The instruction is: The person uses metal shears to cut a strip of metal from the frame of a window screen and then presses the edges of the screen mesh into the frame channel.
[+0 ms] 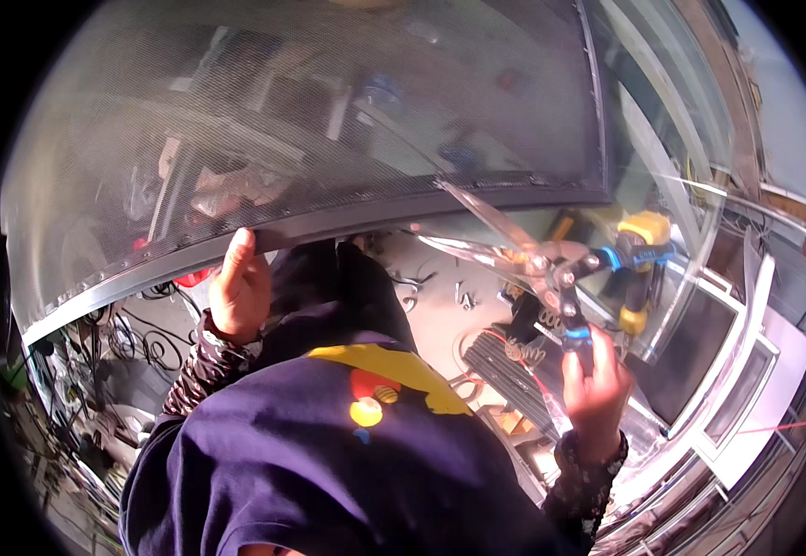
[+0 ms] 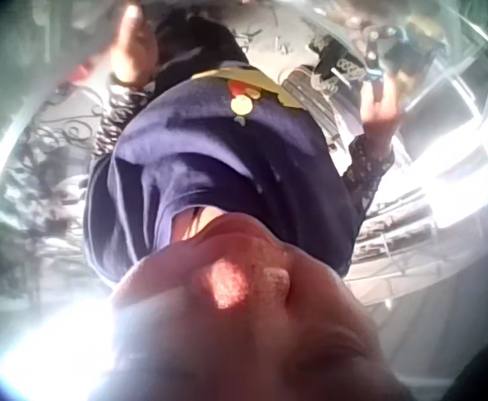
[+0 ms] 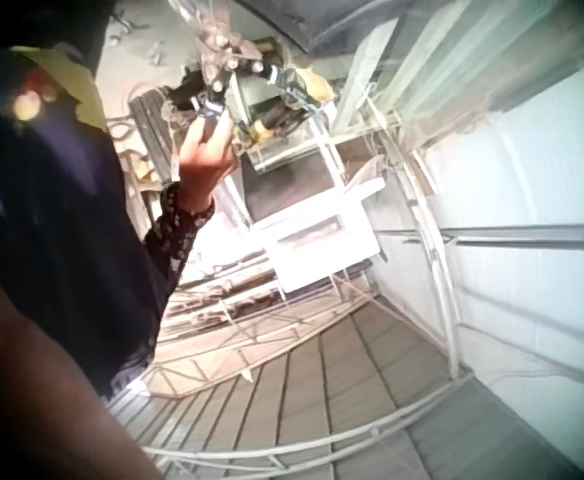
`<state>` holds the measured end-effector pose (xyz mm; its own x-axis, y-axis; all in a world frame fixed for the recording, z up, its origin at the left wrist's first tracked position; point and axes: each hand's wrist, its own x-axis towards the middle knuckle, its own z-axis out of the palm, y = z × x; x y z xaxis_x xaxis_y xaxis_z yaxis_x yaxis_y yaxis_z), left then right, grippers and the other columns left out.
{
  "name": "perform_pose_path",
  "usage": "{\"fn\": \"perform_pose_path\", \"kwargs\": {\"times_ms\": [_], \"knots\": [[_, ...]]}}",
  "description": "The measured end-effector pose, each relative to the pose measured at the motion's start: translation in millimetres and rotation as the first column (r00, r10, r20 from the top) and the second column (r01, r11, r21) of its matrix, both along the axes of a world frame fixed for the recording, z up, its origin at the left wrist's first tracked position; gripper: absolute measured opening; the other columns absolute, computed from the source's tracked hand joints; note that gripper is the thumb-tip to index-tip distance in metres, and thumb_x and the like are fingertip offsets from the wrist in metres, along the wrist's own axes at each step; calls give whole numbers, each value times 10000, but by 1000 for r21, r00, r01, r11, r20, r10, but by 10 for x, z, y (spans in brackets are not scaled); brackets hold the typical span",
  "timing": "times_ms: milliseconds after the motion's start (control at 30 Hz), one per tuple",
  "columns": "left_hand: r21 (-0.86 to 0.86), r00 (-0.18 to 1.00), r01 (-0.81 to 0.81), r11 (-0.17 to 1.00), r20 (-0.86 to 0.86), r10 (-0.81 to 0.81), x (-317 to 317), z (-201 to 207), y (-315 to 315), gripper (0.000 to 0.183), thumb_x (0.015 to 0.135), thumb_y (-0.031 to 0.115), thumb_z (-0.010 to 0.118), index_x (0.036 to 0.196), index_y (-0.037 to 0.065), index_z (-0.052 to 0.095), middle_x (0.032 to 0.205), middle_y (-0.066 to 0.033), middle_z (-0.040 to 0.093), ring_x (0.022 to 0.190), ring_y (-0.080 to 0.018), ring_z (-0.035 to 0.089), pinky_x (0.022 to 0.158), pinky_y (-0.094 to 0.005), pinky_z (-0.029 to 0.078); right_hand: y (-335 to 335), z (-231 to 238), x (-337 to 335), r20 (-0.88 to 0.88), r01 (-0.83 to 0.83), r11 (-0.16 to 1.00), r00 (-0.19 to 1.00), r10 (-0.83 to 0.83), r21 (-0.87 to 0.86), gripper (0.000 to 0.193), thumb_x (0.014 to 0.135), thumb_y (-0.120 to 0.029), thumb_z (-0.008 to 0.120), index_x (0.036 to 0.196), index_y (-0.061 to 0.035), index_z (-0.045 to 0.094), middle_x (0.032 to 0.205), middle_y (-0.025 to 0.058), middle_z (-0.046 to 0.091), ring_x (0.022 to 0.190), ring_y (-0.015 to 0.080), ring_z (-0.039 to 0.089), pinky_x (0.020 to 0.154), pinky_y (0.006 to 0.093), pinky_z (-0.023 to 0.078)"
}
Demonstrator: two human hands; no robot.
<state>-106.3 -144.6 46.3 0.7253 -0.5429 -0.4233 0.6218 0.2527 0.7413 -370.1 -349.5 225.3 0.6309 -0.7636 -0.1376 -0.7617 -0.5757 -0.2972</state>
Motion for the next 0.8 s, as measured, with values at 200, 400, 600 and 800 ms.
{"fn": "perform_pose_path", "kwargs": {"times_ms": [200, 400, 600, 800], "knots": [[-189, 986, -105, 976, -150, 77, 80, -67, 45, 295, 896, 145, 450, 1107, -56, 497, 1071, -103, 553, 1015, -146, 492, 916, -272, 341, -155, -491, -335, 428, 325, 939, 869, -250, -111, 309, 769, -29, 571, 1066, 2, 491, 764, 116, 587, 646, 191, 595, 595, 284, 461], [-195, 962, -274, 942, -55, 268, 345, 90, 437, 229, 872, 251, 511, 925, 34, 560, 910, -84, 596, 854, -183, 554, 786, -306, 434, -807, -601, -754, 235, 480, 821, 875, -423, -311, 299, 778, -166, 614, 1000, -23, 474, 841, 195, 588, 807, 368, 576, 665, 395, 438], [303, 944, -260, 917, 279, 175, 641, 50, 699, 257, 886, 79, 448, 1116, -20, 505, 965, -101, 591, 857, -190, 564, 791, -296, 448, -1127, -905, -926, 246, 397, 852, 912, -327, -341, 359, 774, -271, 624, 989, -19, 485, 824, 202, 598, 790, 389, 574, 651, 430, 438], [30, 952, -301, 953, -56, 302, 21, 226, 51, 215, 879, 143, 501, 986, -40, 541, 920, -87, 573, 836, -145, 540, 767, -202, 441, -1355, -1028, -1388, 136, 352, 770, 933, -333, -532, 453, 805, -346, 575, 1081, -6, 462, 797, 251, 584, 761, 420, 562, 622, 453, 433]]}}
